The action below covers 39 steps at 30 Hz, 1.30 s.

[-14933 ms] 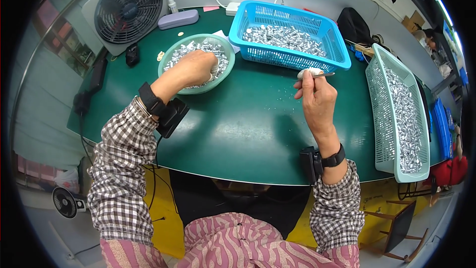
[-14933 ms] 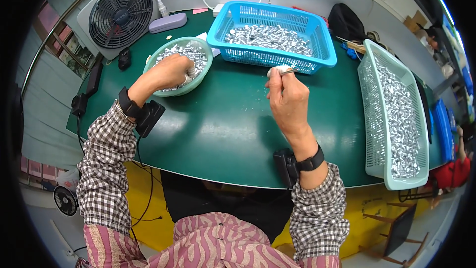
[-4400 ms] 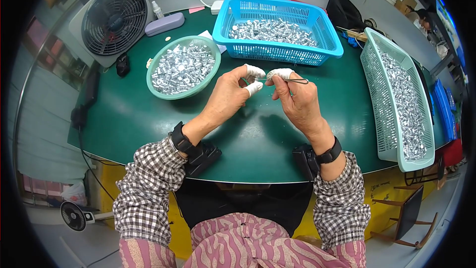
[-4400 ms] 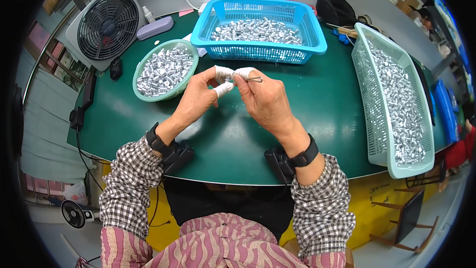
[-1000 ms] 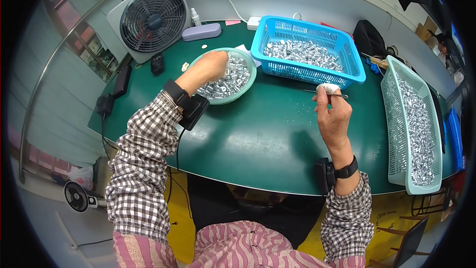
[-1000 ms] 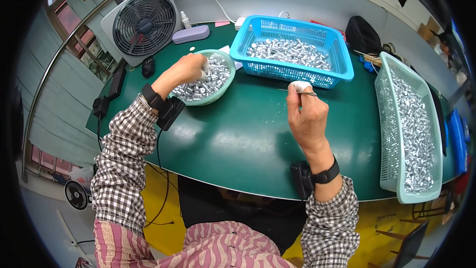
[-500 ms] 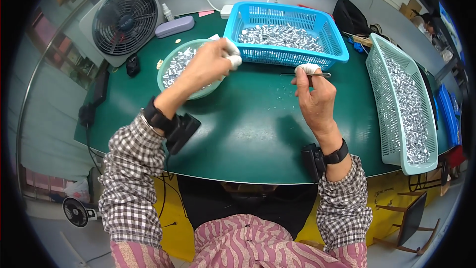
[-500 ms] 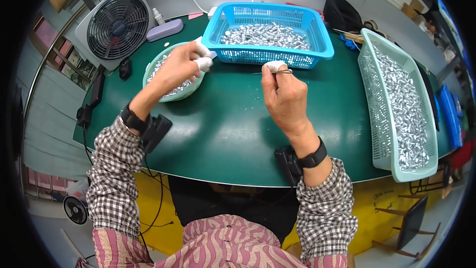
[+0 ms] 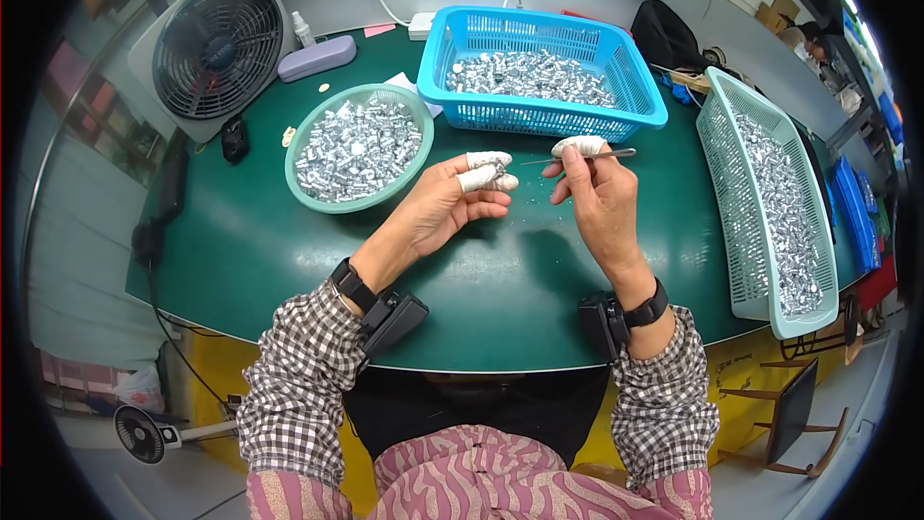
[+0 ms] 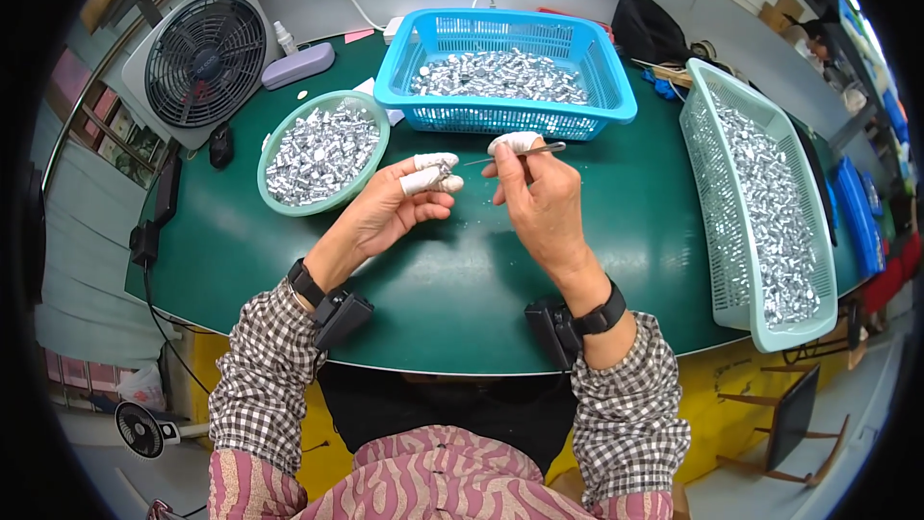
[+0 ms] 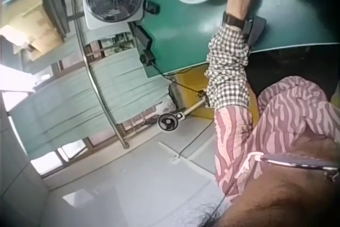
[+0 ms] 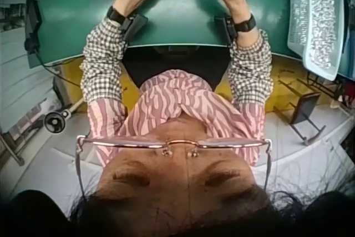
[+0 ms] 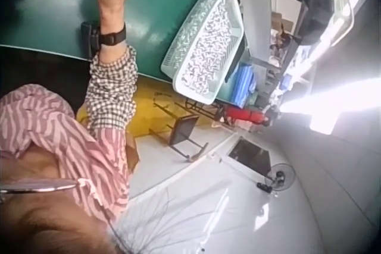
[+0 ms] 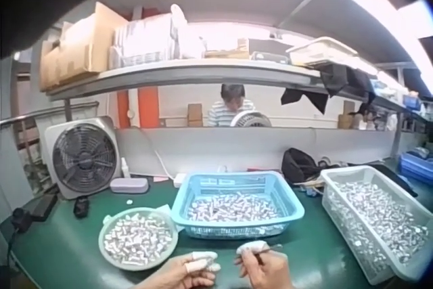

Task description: The person picks up a metal part from a green bowl, scrapes its surface with a metal tool, and places it into a blue basket, repeating this process for several parts.

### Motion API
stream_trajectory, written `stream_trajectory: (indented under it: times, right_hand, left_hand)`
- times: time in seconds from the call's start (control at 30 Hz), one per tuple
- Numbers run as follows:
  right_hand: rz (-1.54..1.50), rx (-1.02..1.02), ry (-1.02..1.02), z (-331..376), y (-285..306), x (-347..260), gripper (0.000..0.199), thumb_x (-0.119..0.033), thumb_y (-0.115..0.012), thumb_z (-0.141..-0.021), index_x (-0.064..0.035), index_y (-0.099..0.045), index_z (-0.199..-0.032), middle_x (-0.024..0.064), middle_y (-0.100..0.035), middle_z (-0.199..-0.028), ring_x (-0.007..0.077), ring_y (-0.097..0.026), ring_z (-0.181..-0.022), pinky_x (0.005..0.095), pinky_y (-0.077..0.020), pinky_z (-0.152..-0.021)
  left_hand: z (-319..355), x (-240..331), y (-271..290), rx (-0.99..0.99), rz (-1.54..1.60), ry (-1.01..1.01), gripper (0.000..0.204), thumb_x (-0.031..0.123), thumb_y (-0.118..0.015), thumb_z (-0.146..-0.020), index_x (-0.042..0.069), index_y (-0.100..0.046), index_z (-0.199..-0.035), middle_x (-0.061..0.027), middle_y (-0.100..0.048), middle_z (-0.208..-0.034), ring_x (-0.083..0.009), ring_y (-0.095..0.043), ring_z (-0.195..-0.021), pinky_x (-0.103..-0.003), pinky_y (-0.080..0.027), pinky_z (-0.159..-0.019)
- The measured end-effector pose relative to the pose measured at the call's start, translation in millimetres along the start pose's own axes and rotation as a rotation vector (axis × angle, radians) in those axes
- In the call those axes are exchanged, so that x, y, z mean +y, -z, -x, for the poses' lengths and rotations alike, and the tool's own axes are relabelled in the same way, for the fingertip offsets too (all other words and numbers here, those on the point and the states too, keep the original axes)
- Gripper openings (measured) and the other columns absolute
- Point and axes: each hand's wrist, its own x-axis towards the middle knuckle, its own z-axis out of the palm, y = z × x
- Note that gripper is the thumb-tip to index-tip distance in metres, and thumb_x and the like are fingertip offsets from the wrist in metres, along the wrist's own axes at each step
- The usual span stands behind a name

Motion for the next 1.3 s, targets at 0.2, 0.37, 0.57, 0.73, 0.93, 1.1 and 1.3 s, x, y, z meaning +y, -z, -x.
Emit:
stream_trajectory:
  times: [0.2, 0.37, 0.57, 0.73, 0.93, 1.1, 1.3]
  right_hand:
    - [0.029, -0.080, 0.003, 2.8, -5.3, -1.5, 0.016, -0.010, -0.051, -0.093, 0.0040, -0.059, -0.095, 0.0092, -0.065, -0.076, 0.0093, -0.057, -0.054, 0.0205, -0.0445, -0.050]
    - [0.104, -0.123, 0.078, 6.4, -6.7, -2.8, 0.014, -0.007, -0.052, -0.092, 0.0050, -0.058, -0.096, 0.0109, -0.066, -0.079, 0.0101, -0.058, -0.056, 0.0210, -0.0457, -0.051]
    - [0.154, -0.156, 0.114, 7.6, -9.1, 1.4, 0.012, -0.004, -0.054, -0.091, 0.0046, -0.059, -0.096, 0.0102, -0.066, -0.081, 0.0106, -0.059, -0.057, 0.0220, -0.0472, -0.051]
    - [0.191, -0.218, 0.174, 8.7, -11.0, 7.3, 0.011, -0.004, -0.055, -0.090, 0.0034, -0.060, -0.097, 0.0084, -0.066, -0.082, 0.0110, -0.060, -0.058, 0.0226, -0.0485, -0.052]
    - [0.215, -0.223, 0.221, 8.8, -12.1, 8.8, 0.011, -0.003, -0.056, -0.090, 0.0027, -0.060, -0.097, 0.0077, -0.067, -0.083, 0.0111, -0.060, -0.059, 0.0228, -0.0490, -0.053]
    - [0.233, -0.237, 0.221, 8.6, -12.2, 8.5, 0.010, -0.003, -0.056, -0.089, 0.0029, -0.060, -0.097, 0.0078, -0.067, -0.083, 0.0111, -0.060, -0.059, 0.0228, -0.0490, -0.053]
    - [0.251, -0.245, 0.223, 9.0, -12.4, 9.8, 0.010, -0.002, -0.056, -0.089, 0.0032, -0.060, -0.097, 0.0082, -0.067, -0.083, 0.0111, -0.060, -0.059, 0.0227, -0.0491, -0.052]
  left_hand:
    - [0.6, -9.0, 8.8, -0.074, 0.062, 0.003, 0.027, 0.012, -0.056, -0.090, 0.002, -0.054, -0.115, -0.0054, -0.061, -0.088, -0.0126, -0.060, -0.073, -0.024, -0.054, -0.064]
    - [3.1, -12.1, 2.6, 0.045, -0.153, -0.123, 0.027, 0.012, -0.059, -0.088, 0.003, -0.055, -0.113, -0.0044, -0.060, -0.087, -0.0108, -0.058, -0.072, -0.023, -0.052, -0.060]
    - [1.1, -17.0, 3.4, 0.119, -0.419, -0.256, 0.026, 0.007, -0.062, -0.085, 0.002, -0.055, -0.109, -0.0024, -0.057, -0.084, -0.0079, -0.055, -0.070, -0.021, -0.049, -0.054]
    - [-2.0, -24.0, 4.7, 0.183, -0.505, -0.348, 0.022, 0.006, -0.064, -0.082, 0.000, -0.055, -0.101, -0.0028, -0.055, -0.079, -0.0075, -0.053, -0.067, -0.022, -0.047, -0.049]
    - [-1.7, -24.6, 4.6, 0.205, -0.570, -0.363, 0.022, 0.007, -0.065, -0.081, 0.001, -0.055, -0.100, -0.0031, -0.056, -0.081, -0.0076, -0.053, -0.067, -0.022, -0.047, -0.050]
    - [-1.8, -25.1, 5.4, 0.196, -0.571, -0.361, 0.023, 0.008, -0.065, -0.081, 0.001, -0.055, -0.101, -0.0031, -0.057, -0.081, -0.0075, -0.053, -0.067, -0.022, -0.048, -0.051]
    - [-0.4, -23.0, 3.1, 0.192, -0.580, -0.335, 0.023, 0.007, -0.065, -0.082, 0.001, -0.054, -0.102, -0.0030, -0.057, -0.083, -0.0073, -0.053, -0.069, -0.022, -0.047, -0.051]
